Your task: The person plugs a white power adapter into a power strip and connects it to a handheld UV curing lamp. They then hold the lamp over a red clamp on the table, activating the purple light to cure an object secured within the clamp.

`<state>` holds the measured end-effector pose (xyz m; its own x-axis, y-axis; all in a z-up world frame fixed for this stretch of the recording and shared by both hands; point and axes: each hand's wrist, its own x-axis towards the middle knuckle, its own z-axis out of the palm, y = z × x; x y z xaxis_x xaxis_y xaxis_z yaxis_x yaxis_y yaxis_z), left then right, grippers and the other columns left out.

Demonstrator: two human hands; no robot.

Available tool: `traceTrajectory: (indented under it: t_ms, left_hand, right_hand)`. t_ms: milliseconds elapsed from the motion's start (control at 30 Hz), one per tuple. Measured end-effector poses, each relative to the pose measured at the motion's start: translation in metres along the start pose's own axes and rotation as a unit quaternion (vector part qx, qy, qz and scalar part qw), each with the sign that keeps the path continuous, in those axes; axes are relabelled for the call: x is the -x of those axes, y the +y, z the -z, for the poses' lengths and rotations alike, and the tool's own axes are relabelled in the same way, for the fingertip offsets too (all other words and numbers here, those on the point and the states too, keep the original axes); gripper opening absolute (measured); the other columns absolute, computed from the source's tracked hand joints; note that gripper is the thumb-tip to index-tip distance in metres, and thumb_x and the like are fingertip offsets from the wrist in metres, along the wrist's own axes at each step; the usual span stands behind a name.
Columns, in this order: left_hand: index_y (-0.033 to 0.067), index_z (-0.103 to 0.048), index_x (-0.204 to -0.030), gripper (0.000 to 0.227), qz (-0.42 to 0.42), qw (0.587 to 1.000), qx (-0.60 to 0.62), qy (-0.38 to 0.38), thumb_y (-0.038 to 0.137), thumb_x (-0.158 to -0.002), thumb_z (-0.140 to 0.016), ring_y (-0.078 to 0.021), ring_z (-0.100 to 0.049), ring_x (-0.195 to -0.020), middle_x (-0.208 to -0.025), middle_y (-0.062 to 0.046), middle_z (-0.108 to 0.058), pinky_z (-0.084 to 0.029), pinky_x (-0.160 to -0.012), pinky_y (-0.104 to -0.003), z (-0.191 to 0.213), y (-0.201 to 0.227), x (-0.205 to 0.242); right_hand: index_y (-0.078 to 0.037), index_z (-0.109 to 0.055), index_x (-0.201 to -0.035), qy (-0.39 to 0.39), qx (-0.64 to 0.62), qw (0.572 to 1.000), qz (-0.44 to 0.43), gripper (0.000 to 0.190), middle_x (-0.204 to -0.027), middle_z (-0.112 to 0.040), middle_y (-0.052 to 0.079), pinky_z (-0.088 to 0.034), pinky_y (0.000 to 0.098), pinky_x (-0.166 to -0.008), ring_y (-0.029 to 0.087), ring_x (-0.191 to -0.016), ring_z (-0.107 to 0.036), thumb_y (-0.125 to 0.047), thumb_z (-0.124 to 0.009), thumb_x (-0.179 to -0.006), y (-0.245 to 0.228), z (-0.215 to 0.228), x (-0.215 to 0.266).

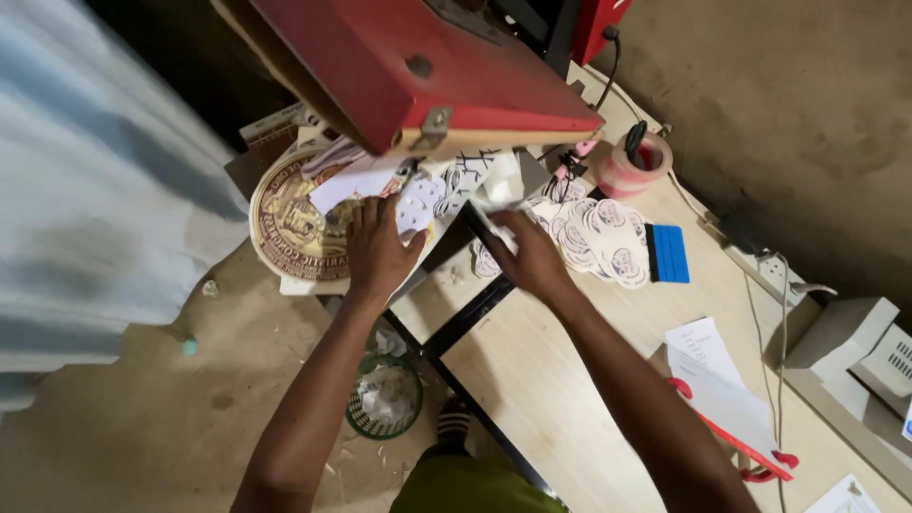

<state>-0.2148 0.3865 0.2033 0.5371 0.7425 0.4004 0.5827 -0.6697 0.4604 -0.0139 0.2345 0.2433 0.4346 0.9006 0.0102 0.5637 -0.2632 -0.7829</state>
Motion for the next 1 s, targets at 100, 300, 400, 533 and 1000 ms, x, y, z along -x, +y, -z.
traceTrajectory:
  t_ms: [100, 300, 400, 533, 1000]
  left_hand:
    - [0.0018, -0.052, -0.138, 0.075, 0.015, 0.998, -0.044, -0.031, 0.039, -0.08, -0.083, -0.0382, -0.049, -0.124, -0.131, -0.02, -0.054, -0.04, -0.104, -0.055, -0.013, -0.01, -0.011]
    - [0.0009, -0.049, -0.139, 0.086, 0.03, 0.995, -0.073, -0.062, 0.045, -0.075, -0.084, -0.0408, -0.048, -0.127, -0.134, -0.023, -0.053, -0.038, -0.104, -0.057, -0.025, -0.014, -0.021]
    - [-0.0015, -0.048, -0.138, 0.088, 0.002, 0.998, -0.044, -0.044, 0.049, -0.075, -0.084, -0.0438, -0.048, -0.123, -0.13, -0.026, -0.052, -0.036, -0.1, -0.059, -0.027, -0.017, -0.022]
    - [0.0032, -0.051, -0.137, 0.07, 0.044, 0.994, -0.011, -0.098, 0.041, -0.085, -0.078, -0.0408, -0.05, -0.128, -0.133, -0.022, -0.052, -0.041, -0.106, -0.054, -0.023, -0.012, -0.024]
    - [0.001, -0.037, -0.149, 0.089, 0.026, 0.995, 0.092, -0.006, 0.023, -0.078, -0.086, -0.0465, -0.047, -0.129, -0.134, -0.027, -0.051, -0.032, -0.116, -0.062, 0.012, -0.001, 0.002]
  right_hand:
    - [-0.003, -0.057, -0.133, 0.044, 0.096, 0.968, 0.229, 0.041, -0.122, -0.066, 0.023, -0.054, 0.0517, -0.086, 0.044, -0.107, -0.063, -0.016, -0.068, -0.095, 0.031, -0.038, -0.091]
    - [-0.003, -0.054, -0.133, 0.082, 0.245, 0.898, 0.357, 0.041, -0.123, -0.06, 0.027, -0.051, 0.0535, -0.099, 0.046, -0.11, -0.061, -0.013, -0.063, -0.094, 0.124, -0.098, -0.205]
    - [-0.006, -0.054, -0.135, 0.061, 0.256, 0.889, 0.375, 0.046, -0.128, -0.06, 0.023, -0.05, 0.0521, -0.101, 0.042, -0.115, -0.06, -0.019, -0.063, -0.092, 0.125, -0.107, -0.22]
    - [-0.009, -0.055, -0.138, 0.036, 0.279, 0.873, 0.397, 0.052, -0.135, -0.058, 0.018, -0.048, 0.05, -0.104, 0.037, -0.121, -0.058, -0.027, -0.064, -0.09, 0.129, -0.106, -0.228]
    - [-0.007, -0.051, -0.138, -0.007, -0.085, 0.992, 0.091, 0.042, -0.121, -0.057, 0.01, -0.051, 0.0368, -0.091, 0.023, -0.1, -0.06, -0.017, -0.066, -0.099, 0.011, 0.012, -0.027]
